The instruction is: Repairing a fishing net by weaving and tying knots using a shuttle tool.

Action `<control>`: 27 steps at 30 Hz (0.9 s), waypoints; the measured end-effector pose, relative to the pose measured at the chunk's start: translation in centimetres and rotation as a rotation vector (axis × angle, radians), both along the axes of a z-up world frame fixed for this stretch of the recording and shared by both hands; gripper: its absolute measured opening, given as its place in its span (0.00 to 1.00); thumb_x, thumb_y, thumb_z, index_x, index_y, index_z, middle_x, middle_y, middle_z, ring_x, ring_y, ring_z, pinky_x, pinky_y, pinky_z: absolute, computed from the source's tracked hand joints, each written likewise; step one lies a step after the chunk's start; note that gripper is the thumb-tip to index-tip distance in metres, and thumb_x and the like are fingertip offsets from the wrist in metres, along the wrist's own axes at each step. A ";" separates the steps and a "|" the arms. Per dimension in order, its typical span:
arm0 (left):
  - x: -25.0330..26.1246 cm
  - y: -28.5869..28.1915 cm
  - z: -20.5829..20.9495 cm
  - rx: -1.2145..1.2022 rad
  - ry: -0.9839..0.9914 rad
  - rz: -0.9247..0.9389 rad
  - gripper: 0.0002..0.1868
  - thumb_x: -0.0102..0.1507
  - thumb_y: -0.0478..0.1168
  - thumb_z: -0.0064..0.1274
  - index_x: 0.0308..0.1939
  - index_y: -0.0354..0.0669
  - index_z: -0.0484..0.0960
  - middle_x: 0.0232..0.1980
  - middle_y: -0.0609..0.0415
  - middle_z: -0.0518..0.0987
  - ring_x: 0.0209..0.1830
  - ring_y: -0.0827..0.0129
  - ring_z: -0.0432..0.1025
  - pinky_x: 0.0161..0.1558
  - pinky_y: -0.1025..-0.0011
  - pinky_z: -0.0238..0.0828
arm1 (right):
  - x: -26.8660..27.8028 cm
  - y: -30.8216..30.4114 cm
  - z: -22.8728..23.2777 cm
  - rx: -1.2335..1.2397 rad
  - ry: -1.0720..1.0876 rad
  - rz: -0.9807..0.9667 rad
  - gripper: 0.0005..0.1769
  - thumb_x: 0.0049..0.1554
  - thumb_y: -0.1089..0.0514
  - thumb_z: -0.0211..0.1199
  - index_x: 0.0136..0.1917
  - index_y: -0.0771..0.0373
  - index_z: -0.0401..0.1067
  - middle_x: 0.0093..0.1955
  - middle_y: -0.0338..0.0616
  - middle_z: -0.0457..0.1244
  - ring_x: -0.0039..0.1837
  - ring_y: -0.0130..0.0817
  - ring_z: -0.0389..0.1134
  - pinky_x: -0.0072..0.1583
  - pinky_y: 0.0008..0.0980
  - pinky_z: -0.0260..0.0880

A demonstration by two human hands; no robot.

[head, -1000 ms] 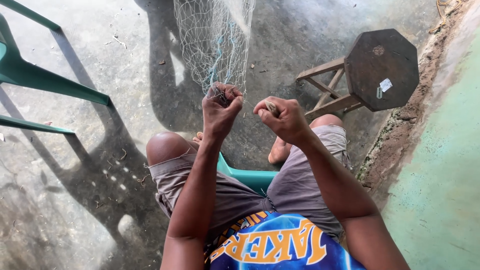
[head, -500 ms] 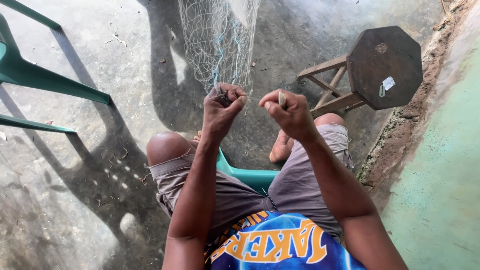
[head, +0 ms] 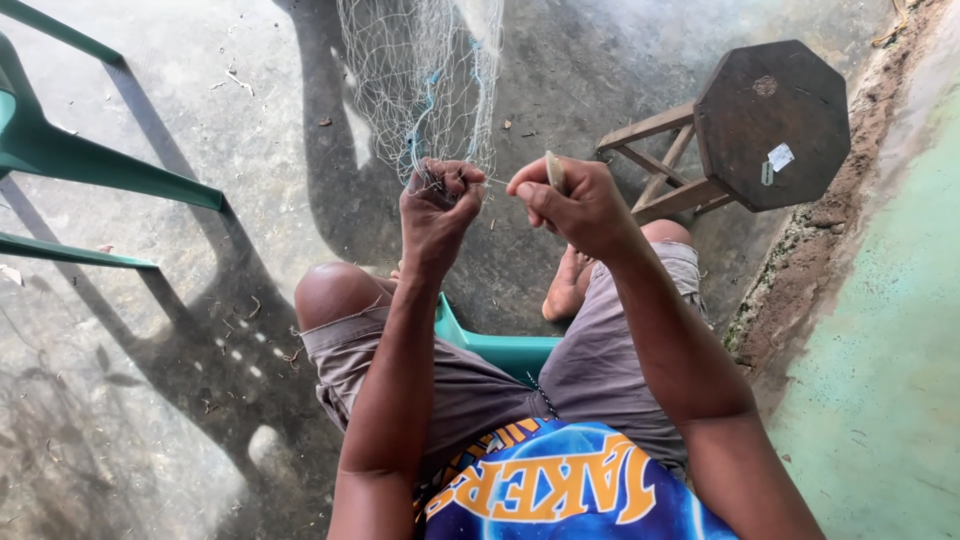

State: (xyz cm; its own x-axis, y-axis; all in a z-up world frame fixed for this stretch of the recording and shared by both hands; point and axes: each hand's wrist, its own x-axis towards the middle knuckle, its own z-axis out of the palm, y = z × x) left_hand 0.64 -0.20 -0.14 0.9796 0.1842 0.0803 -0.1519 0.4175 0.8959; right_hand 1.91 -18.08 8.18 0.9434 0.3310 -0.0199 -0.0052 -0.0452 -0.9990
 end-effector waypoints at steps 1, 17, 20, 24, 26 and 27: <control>0.0 0.1 0.2 0.001 0.000 -0.002 0.16 0.60 0.23 0.60 0.32 0.43 0.69 0.40 0.46 0.82 0.35 0.76 0.73 0.36 0.82 0.66 | 0.2 0.2 0.1 0.001 0.000 -0.002 0.05 0.61 0.66 0.62 0.47 0.72 0.77 0.24 0.45 0.62 0.24 0.22 0.57 0.27 0.21 0.56; 0.1 0.3 0.2 -0.126 -0.036 0.033 0.18 0.60 0.25 0.66 0.35 0.42 0.69 0.39 0.46 0.81 0.39 0.73 0.77 0.40 0.80 0.73 | 1.3 1.0 0.1 0.162 0.117 0.045 0.07 0.63 0.65 0.62 0.51 0.73 0.74 0.30 0.52 0.65 0.23 0.21 0.54 0.26 0.20 0.55; 0.2 0.2 -0.5 -0.182 -0.047 0.026 0.18 0.60 0.26 0.66 0.35 0.42 0.69 0.39 0.45 0.81 0.39 0.72 0.77 0.39 0.81 0.73 | 1.7 0.3 -1.0 0.179 0.124 0.004 0.07 0.63 0.65 0.61 0.52 0.73 0.74 0.31 0.52 0.65 0.23 0.21 0.54 0.26 0.20 0.55; 0.3 0.2 -1.5 -0.377 -0.030 -0.056 0.19 0.58 0.23 0.65 0.37 0.42 0.68 0.37 0.44 0.79 0.30 0.74 0.71 0.29 0.82 0.66 | 1.9 -0.4 -4.1 0.193 0.203 -0.130 0.07 0.63 0.64 0.64 0.52 0.71 0.75 0.33 0.52 0.66 0.22 0.19 0.53 0.25 0.19 0.57; 0.0 0.2 -1.1 -0.411 -0.007 -0.081 0.19 0.59 0.23 0.64 0.37 0.41 0.68 0.37 0.43 0.79 0.30 0.74 0.71 0.29 0.82 0.66 | 1.5 -0.2 -5.5 0.202 0.225 -0.151 0.07 0.62 0.63 0.64 0.52 0.71 0.75 0.35 0.52 0.67 0.23 0.19 0.55 0.26 0.19 0.57; -0.1 0.1 -0.8 -0.445 0.015 -0.106 0.19 0.59 0.22 0.63 0.37 0.41 0.68 0.38 0.43 0.79 0.31 0.73 0.72 0.30 0.82 0.65 | 1.4 -0.2 -6.2 0.211 0.246 -0.171 0.07 0.62 0.63 0.65 0.52 0.70 0.75 0.36 0.51 0.67 0.24 0.18 0.56 0.26 0.18 0.58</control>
State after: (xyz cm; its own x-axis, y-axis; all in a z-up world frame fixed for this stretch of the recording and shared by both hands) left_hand 0.58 -0.13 -0.94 0.9954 0.0960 0.0018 -0.0759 0.7749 0.6275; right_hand 3.31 -18.26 1.99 0.9608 0.1903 -0.2016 -0.2366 0.1839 -0.9540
